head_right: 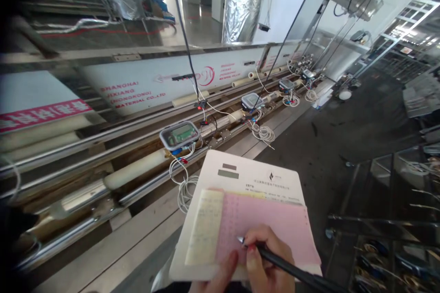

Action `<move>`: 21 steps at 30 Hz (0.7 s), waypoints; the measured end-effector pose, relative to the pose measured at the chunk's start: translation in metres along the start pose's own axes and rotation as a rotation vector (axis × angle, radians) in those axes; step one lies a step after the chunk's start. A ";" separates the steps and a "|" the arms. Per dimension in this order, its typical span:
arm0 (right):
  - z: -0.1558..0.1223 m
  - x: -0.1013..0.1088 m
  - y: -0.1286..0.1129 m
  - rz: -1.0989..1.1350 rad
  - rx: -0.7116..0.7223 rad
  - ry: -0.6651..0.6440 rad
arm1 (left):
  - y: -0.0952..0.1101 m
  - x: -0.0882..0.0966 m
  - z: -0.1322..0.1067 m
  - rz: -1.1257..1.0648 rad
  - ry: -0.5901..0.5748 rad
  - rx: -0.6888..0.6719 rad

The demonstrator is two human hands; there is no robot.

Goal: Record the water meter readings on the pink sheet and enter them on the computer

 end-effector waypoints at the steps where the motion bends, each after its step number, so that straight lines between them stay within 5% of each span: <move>1: 0.005 -0.003 0.000 -0.018 0.009 -0.020 | -0.002 0.002 0.007 -0.003 -0.017 0.024; 10: 0.033 -0.014 0.011 -0.061 -0.076 -0.059 | -0.010 0.007 0.041 0.065 -0.034 0.047; 21: 0.056 0.013 0.036 -0.105 -0.002 -0.082 | -0.011 -0.035 0.058 0.088 -0.002 -0.014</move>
Point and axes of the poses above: each hand's wrist, its own z-axis towards the middle knuckle, its own x-axis out of the back of the hand, y = z × x, the point moved 7 cm from there along z, towards the middle knuckle, and after that the axes turned 13 degrees about -z, right-handed, at the moved point
